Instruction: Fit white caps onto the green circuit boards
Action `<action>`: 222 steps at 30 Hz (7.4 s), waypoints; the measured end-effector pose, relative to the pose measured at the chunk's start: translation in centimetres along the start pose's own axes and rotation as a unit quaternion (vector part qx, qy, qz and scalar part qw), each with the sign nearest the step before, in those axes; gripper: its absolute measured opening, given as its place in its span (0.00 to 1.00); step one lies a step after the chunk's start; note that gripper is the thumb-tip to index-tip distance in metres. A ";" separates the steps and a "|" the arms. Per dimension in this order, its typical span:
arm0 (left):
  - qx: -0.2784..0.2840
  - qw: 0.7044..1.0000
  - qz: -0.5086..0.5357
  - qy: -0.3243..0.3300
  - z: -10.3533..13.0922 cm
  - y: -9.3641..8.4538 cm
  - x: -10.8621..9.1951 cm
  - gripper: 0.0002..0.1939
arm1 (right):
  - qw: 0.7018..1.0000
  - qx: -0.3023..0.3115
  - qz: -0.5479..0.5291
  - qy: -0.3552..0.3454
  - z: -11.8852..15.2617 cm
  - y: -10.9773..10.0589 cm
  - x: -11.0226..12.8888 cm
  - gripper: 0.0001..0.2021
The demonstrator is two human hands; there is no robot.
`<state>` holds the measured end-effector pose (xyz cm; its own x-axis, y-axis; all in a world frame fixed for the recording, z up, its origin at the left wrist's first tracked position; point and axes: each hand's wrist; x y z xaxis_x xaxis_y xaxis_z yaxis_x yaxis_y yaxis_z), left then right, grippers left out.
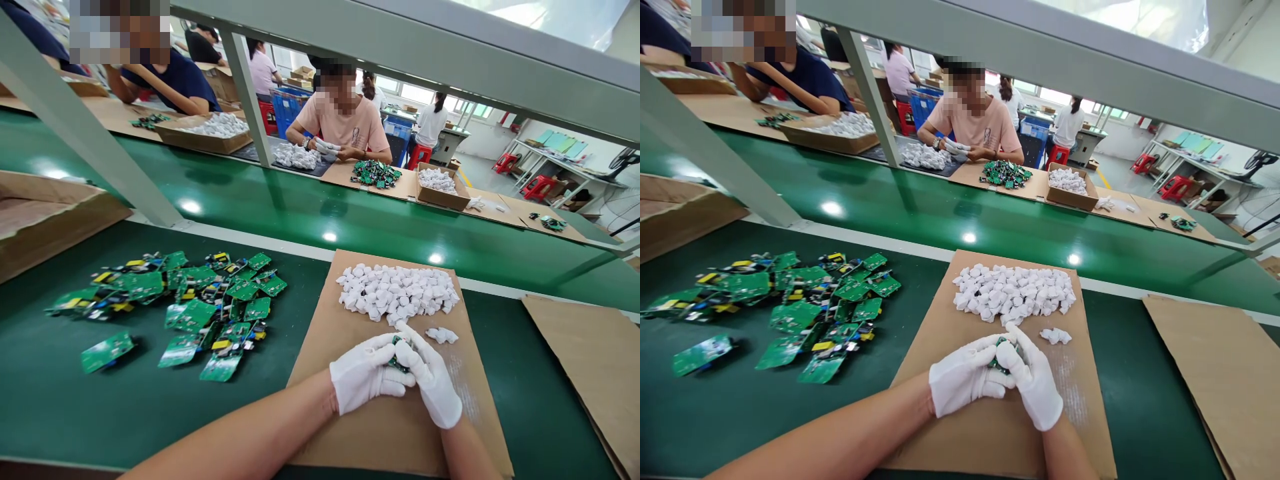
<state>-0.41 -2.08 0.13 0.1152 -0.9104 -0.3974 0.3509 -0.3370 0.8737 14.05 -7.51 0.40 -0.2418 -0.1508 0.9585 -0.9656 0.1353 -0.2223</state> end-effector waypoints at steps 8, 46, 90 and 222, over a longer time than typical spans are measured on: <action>-0.010 0.999 -0.010 0.029 -0.3 -0.8 0.5 0.16 | 0.985 0.013 0.153 -0.073 0.3 0.1 -1.2 0.21; -0.135 0.977 -0.158 0.050 -0.7 0.4 -0.3 0.15 | 0.998 0.001 0.063 -0.009 0.3 0.4 -1.5 0.21; -0.112 0.976 -0.181 0.039 -0.2 1.0 -0.6 0.17 | 1.000 0.019 -0.008 -0.022 0.1 0.0 -1.1 0.20; -0.105 0.994 -0.036 -0.016 -0.7 -1.3 -2.8 0.14 | 0.886 -0.168 0.425 -0.071 1.4 -5.7 -1.0 0.17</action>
<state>-0.55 1.06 -0.11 0.0539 -0.8942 -0.4444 0.5440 -0.3469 0.7640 19.64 -9.51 0.44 -0.9016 0.0270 0.4318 -0.3503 0.5400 -0.7653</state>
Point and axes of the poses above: each hand's wrist, its own z-axis away from the middle knuckle, its own y-axis out of the palm, x = y × z, and after that the axes turned 12 degrees about -y, right-handed
